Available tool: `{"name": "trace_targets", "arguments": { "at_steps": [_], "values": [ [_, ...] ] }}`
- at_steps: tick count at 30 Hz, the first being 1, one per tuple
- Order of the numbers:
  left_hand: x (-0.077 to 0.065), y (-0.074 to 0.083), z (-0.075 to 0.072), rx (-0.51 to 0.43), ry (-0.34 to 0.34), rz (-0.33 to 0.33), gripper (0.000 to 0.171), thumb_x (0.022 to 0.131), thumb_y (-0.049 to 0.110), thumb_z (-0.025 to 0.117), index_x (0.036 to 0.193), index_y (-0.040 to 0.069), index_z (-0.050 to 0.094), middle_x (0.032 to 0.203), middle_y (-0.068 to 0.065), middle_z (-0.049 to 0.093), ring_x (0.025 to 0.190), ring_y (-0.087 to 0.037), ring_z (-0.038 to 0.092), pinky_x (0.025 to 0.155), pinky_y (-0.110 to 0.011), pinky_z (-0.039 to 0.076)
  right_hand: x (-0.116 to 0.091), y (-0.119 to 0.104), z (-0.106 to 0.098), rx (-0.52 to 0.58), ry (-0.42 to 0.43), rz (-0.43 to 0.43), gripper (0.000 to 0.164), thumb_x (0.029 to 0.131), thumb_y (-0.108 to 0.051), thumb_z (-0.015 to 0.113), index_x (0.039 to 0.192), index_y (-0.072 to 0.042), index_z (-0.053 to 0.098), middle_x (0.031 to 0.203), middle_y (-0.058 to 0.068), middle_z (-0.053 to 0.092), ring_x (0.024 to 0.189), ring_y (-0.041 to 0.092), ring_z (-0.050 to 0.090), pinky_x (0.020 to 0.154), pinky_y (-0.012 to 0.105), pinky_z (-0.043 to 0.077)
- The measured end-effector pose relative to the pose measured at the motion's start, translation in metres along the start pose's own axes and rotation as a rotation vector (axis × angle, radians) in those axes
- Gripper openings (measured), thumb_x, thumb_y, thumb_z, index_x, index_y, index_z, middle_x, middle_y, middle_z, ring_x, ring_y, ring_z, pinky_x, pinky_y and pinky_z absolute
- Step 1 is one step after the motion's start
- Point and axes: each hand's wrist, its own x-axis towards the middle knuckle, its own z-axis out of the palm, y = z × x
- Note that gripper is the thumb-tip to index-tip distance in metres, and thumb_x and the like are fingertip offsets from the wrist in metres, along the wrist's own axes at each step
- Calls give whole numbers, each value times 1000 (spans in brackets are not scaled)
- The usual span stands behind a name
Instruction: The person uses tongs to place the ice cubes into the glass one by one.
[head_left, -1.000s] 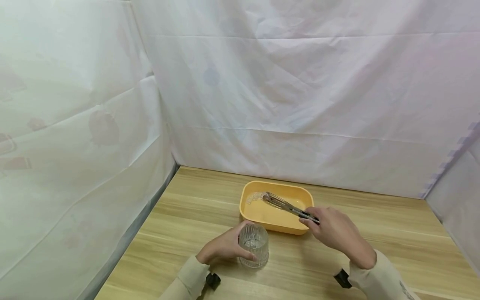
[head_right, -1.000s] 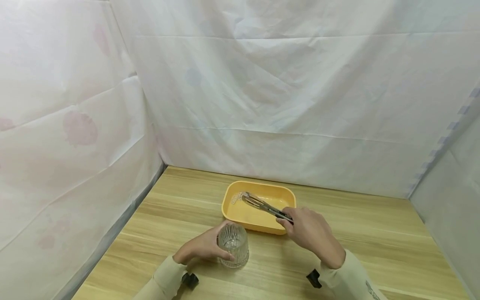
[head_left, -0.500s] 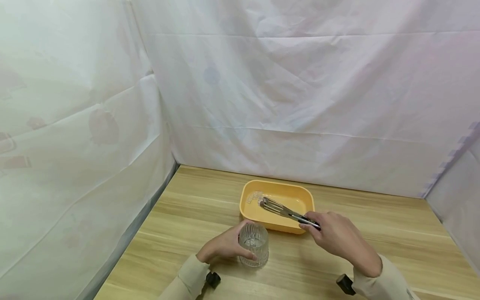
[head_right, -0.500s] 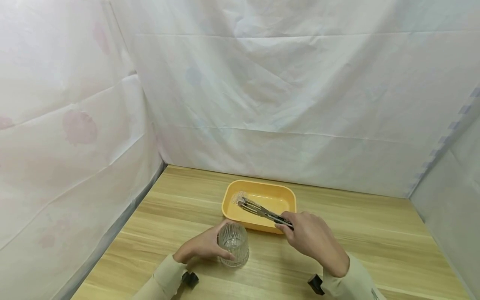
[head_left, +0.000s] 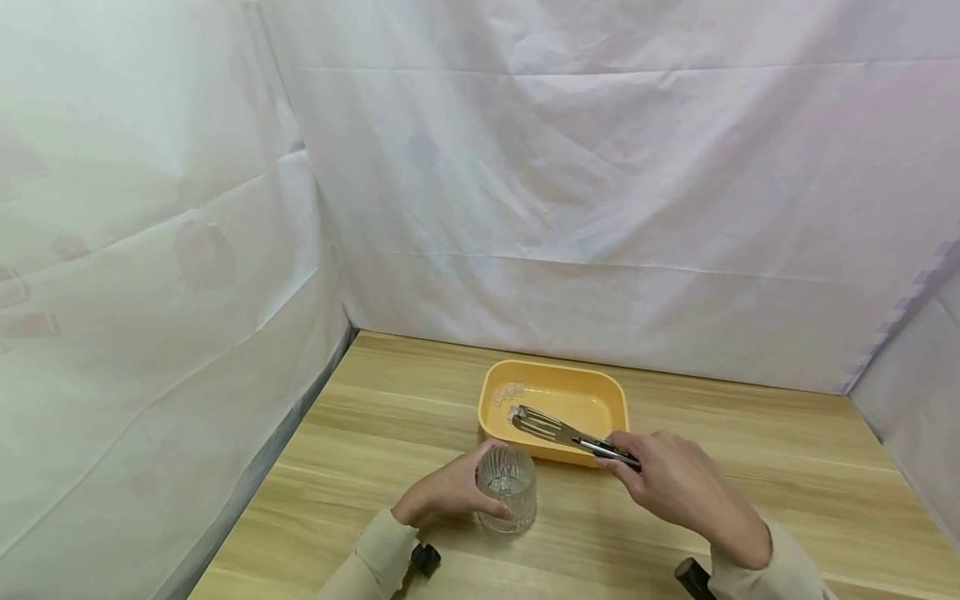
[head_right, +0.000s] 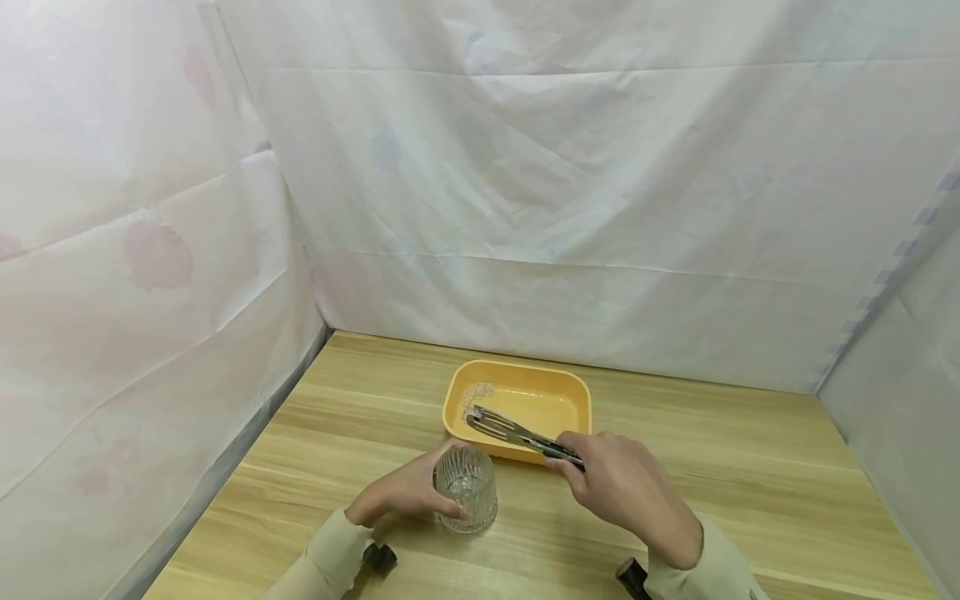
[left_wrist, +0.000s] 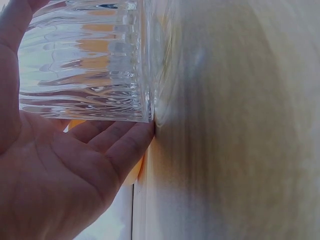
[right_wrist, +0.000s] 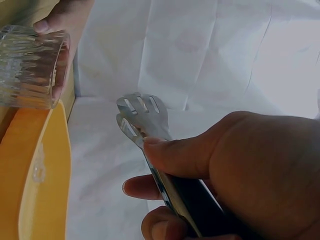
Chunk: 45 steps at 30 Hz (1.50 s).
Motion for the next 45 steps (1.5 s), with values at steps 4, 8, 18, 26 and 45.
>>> {"name": "trace_targets", "arguments": {
  "at_steps": [4, 8, 18, 26, 45],
  "values": [
    [0, 0, 0, 0, -1, 10, 84, 67, 25, 92, 135, 33, 43, 127, 7, 57, 118, -16, 54, 101, -41, 45, -2, -2, -1, 12, -3, -11, 19, 93, -39, 67, 78, -32, 57, 54, -18, 31, 46, -2, 26, 44, 20, 25],
    [0, 0, 0, 0, 0, 12, 84, 67, 25, 92, 135, 32, 43, 127, 7, 56, 118, -16, 54, 102, -41, 44, -3, -3, -1, 14, -4, -19, 19, 92, -37, 68, 78, -32, 56, 54, -18, 31, 45, -2, 26, 43, 19, 25],
    [0, -1, 2, -1, 7, 0, 85, 67, 24, 92, 135, 33, 43, 127, 6, 56, 118, -16, 54, 102, -43, 44, -6, -2, 0, 13, 0, -45, 21, 92, -38, 68, 77, -33, 54, 55, -19, 30, 47, -3, 25, 44, 19, 24],
    [-2, -1, 2, 46, 14, -10, 86, 67, 31, 92, 137, 36, 41, 127, 8, 57, 119, -16, 54, 103, -46, 43, -7, -4, 0, 6, 13, -62, 25, 92, -38, 68, 75, -33, 50, 56, -20, 27, 47, -4, 24, 44, 19, 23],
    [-3, 1, 1, 64, 26, -24, 95, 66, 33, 92, 144, 30, 37, 126, 5, 57, 117, -17, 56, 103, -46, 43, -6, -3, 4, 1, -13, -91, 21, 94, -46, 63, 79, -33, 54, 57, -19, 30, 49, -3, 27, 44, 20, 24]
  ]
}}
